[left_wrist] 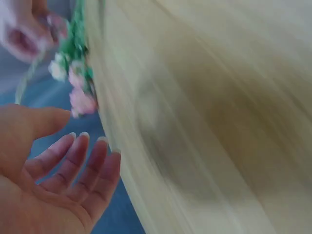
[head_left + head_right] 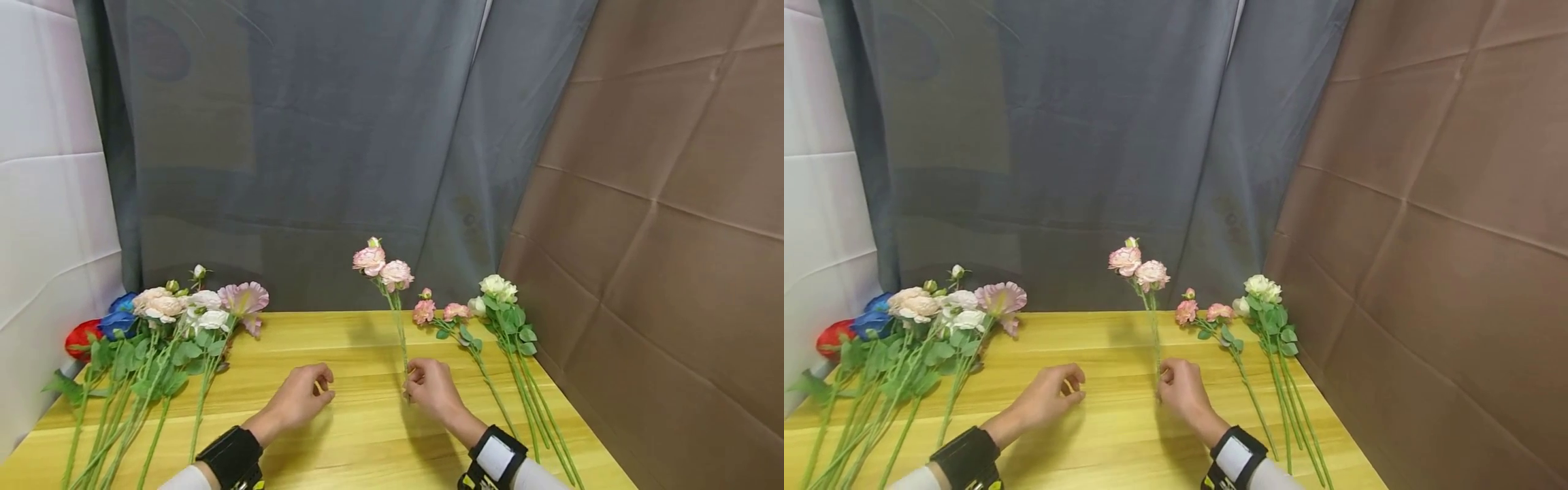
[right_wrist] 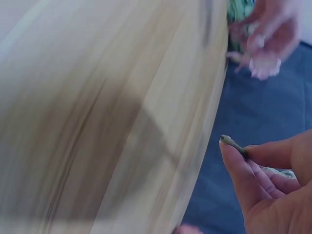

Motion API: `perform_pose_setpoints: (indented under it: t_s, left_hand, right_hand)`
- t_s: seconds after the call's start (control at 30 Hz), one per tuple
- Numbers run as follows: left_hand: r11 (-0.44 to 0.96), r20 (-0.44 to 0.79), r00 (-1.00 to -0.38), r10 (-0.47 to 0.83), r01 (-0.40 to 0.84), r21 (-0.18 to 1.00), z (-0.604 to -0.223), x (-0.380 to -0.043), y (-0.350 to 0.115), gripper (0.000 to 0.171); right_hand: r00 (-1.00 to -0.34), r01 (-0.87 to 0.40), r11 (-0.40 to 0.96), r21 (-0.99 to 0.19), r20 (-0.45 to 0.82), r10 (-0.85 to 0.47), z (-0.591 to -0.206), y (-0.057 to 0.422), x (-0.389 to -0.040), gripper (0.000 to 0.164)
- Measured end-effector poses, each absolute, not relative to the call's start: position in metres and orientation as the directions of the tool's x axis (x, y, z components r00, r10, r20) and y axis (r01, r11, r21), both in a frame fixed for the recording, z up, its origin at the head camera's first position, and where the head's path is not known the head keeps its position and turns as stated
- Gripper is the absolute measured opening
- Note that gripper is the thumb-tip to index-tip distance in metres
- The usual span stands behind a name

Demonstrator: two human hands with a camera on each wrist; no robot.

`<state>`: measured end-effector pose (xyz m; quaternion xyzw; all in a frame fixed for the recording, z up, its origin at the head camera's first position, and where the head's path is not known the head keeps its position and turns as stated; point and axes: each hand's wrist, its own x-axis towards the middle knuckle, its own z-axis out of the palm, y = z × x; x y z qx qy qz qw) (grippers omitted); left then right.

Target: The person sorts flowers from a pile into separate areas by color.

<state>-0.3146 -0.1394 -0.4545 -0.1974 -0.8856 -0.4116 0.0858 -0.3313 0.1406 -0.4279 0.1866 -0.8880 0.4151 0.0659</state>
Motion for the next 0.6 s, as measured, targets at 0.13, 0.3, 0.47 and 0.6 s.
perform_pose_setpoints:
  t_s: [0.13, 0.3, 0.47, 0.6]
  left_hand:
    - [0.681, 0.307, -0.934, 0.183, 0.346, 0.645, -0.455, -0.314, -0.176, 0.014]
    - [0.740, 0.314, -0.940, 0.135, 0.306, 0.598, -0.457, -0.312, -0.222, 0.015]
    - [0.782, 0.330, -0.941, 0.073, 0.259, 0.566, -0.457, -0.309, -0.261, 0.022]
    - [0.806, 0.287, -0.958, 0.017, 0.183, 0.563, -0.453, -0.310, -0.283, 0.034]
  right_hand:
    - [-0.937, -0.350, 0.642, -0.682, 0.268, -0.226, -0.427, 0.165, -0.338, 0.019]
    - [-0.954, -0.291, 0.686, -0.667, 0.259, -0.153, -0.427, 0.195, -0.348, 0.019]
    - [-0.967, -0.226, 0.740, -0.633, 0.236, -0.094, -0.430, 0.224, -0.358, 0.016]
    - [-0.980, -0.160, 0.776, -0.610, 0.192, -0.052, -0.435, 0.245, -0.368, 0.020]
